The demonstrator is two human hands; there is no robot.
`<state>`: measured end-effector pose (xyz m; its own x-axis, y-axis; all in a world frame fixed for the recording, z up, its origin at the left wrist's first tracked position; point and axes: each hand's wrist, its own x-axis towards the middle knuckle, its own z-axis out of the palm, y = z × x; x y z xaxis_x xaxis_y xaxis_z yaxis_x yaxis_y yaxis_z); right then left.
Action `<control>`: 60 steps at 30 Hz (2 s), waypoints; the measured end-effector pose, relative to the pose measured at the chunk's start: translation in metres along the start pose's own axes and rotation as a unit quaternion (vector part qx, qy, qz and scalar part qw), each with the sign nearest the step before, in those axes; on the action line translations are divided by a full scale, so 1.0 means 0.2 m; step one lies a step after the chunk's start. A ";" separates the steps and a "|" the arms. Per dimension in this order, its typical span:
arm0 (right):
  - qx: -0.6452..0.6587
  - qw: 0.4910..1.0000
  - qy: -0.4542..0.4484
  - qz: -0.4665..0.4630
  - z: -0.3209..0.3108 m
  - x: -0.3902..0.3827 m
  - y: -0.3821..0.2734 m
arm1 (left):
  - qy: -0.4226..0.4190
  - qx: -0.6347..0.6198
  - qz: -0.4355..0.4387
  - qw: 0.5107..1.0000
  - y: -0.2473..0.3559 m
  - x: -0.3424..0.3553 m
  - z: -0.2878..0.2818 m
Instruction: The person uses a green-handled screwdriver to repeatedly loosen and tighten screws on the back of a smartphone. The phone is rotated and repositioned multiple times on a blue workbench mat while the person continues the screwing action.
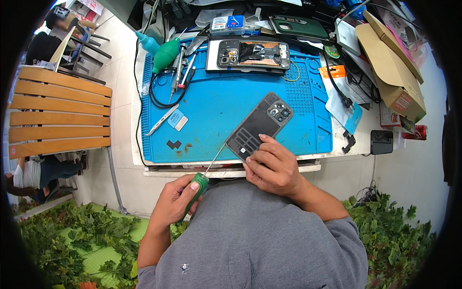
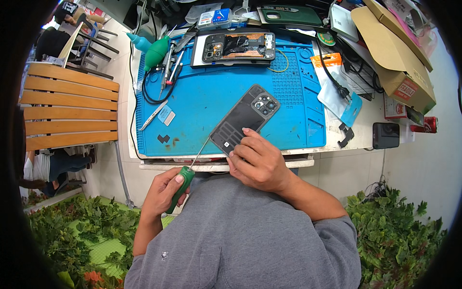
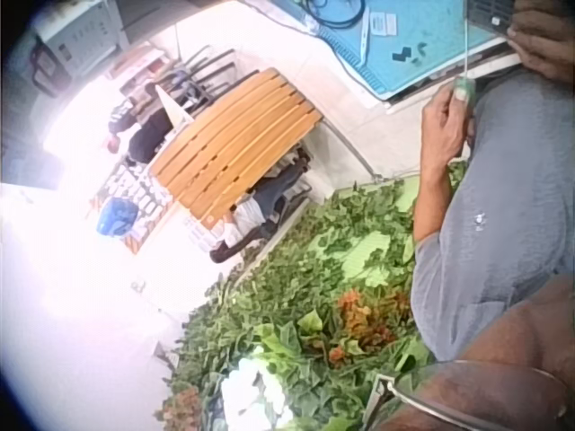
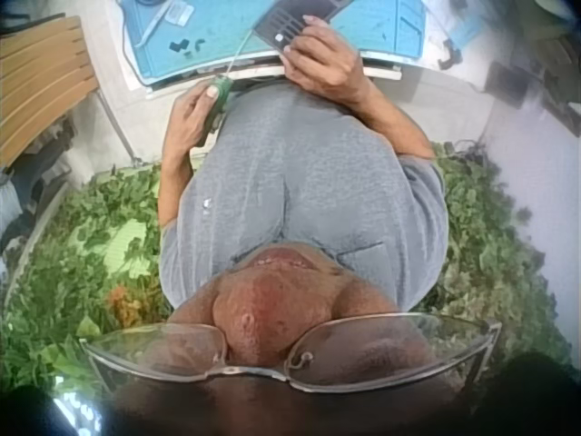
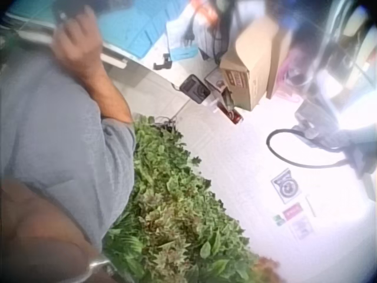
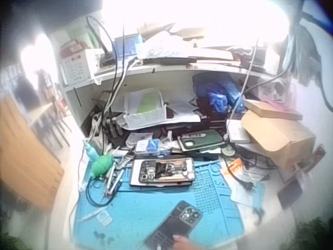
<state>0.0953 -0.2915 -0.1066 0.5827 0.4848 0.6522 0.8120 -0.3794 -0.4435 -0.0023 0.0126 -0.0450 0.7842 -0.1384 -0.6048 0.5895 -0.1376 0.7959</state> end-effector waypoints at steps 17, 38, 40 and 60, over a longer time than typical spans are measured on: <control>0.003 0.999 -0.035 0.009 -0.06 0.05 0.01 | -0.015 0.009 -0.001 1.000 0.02 0.03 -0.01; 0.325 0.905 -0.272 -0.031 -0.28 0.10 -0.14 | -0.292 0.259 0.149 0.909 0.16 -0.01 -0.21; 0.360 0.892 -0.272 -0.016 -0.31 0.09 -0.16 | -0.301 0.248 0.158 0.907 0.15 -0.01 -0.25; -0.230 0.919 -0.180 0.263 -0.17 0.19 0.02 | 0.006 0.052 0.166 0.985 0.07 0.05 -0.12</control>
<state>0.1198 -0.3015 -0.0618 0.9314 0.3363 0.1391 0.3627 -0.8895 -0.2779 0.0183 0.0334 -0.0384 0.9326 -0.1820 -0.3116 0.2783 -0.1870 0.9421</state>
